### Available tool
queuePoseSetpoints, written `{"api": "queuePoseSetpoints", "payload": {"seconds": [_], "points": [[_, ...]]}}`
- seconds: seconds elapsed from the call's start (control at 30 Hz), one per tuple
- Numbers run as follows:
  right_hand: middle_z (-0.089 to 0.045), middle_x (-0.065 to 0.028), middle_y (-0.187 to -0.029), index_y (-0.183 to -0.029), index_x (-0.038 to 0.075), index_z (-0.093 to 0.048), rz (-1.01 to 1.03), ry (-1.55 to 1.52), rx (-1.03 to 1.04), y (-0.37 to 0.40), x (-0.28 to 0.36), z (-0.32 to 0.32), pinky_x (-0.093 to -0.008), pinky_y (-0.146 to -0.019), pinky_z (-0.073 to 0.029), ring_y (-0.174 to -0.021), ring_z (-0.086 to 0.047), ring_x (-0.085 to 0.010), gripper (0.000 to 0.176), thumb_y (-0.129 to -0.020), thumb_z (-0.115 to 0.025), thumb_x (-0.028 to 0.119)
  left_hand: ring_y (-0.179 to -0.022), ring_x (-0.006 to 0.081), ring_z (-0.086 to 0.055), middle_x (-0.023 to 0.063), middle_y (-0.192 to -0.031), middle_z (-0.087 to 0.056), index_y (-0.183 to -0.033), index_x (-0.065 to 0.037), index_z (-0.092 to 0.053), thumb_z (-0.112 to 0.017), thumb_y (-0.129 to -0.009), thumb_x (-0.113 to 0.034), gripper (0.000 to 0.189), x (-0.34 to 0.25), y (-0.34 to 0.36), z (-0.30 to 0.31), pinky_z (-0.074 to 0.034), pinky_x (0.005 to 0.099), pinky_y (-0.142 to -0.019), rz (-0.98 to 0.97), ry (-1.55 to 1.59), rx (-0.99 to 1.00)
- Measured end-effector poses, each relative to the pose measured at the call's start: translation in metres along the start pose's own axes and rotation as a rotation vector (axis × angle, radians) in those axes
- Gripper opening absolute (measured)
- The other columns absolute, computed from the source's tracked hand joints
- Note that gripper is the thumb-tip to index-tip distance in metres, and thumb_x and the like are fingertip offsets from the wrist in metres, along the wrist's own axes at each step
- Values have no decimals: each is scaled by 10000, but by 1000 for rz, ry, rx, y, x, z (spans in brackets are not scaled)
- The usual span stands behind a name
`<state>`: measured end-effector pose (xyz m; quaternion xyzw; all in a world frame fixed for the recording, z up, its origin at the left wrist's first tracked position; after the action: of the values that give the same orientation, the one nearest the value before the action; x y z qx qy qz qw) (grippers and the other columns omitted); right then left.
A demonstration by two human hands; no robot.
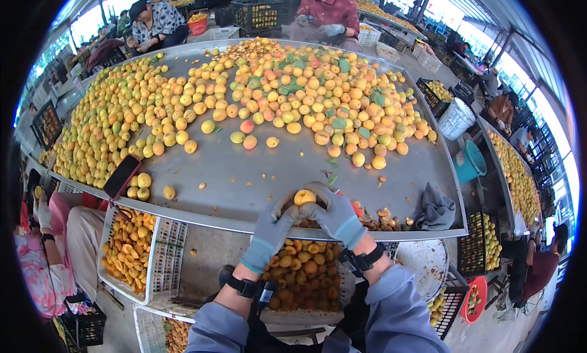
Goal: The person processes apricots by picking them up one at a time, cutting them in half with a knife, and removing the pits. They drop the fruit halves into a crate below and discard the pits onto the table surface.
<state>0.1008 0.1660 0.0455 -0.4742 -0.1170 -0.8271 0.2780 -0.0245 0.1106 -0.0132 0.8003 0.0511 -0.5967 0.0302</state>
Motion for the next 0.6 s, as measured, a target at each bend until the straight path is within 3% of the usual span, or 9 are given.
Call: {"api": "queuePoseSetpoints", "payload": {"seconds": [0.03,0.13,0.27,0.33,0.47,0.53,0.6], "points": [[-629,-162,-1268,-1311,40,-586,55,55,-17,3,6,2,-351,-995,-476,-1176,-605,-292,472,-891,-712,216,-1020,147,-641,121,-1230,-623,-1362,60,-513,-617,-987,-138,436,4,2,-5,-554,277,-881,25,131,25],[-625,-166,-1265,-1291,20,-594,220,219,-24,8,23,5,-360,-1006,-468,-1177,-604,-288,451,-895,-702,206,-1089,144,-604,115,-1264,-623,-1402,53,-481,-628,-971,-109,483,5,3,-4,-487,279,-957,-15,21,37],[-620,-177,-1252,-1261,7,-607,31,-85,-64,10,6,3,-371,-1012,-459,-1159,-604,-310,409,-908,-680,199,-1098,146,-603,111,-1263,-620,-1393,56,-485,-633,-974,-111,475,4,4,-8,-484,282,-963,9,1,17],[-637,-173,-1190,-1232,-7,-613,186,-3,-125,10,15,4,-382,-990,-464,-1111,-616,-307,375,-921,-659,200,-1095,152,-603,104,-1237,-632,-1356,48,-516,-631,-987,-167,443,5,5,-8,-479,286,-973,15,146,1],[-648,-174,-1138,-1213,-2,-621,195,-24,-115,15,18,-7,-384,-955,-473,-1060,-624,-310,349,-935,-643,207,-1068,161,-611,112,-1176,-652,-1322,41,-532,-606,-1007,-235,425,5,7,-9,-488,299,-953,-40,109,-24],[-659,-170,-1050,-1142,2,-640,55,-257,-216,17,8,-6,-381,-901,-481,-996,-621,-320,272,-953,-619,196,-1047,202,-626,155,-1121,-658,-1305,36,-533,-549,-1033,-291,425,-10,9,-9,-494,321,-922,-248,-224,-34],[-657,-165,-980,-1069,-1,-644,54,-165,-329,16,6,-9,-374,-854,-486,-936,-622,-312,219,-951,-611,180,-1025,225,-630,173,-1089,-653,-1284,36,-537,-524,-1042,-303,418,-10,10,-14,-494,337,-904,-281,-243,-52]]}}
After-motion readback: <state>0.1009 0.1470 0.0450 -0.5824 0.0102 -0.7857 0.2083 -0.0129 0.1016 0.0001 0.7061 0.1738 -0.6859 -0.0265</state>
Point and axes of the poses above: each hand's wrist, its own y-axis away from the middle knuckle, its own z-axis out of the back of the hand, x = y × z, the point moved 9 cm from there along -y, towards the middle knuckle
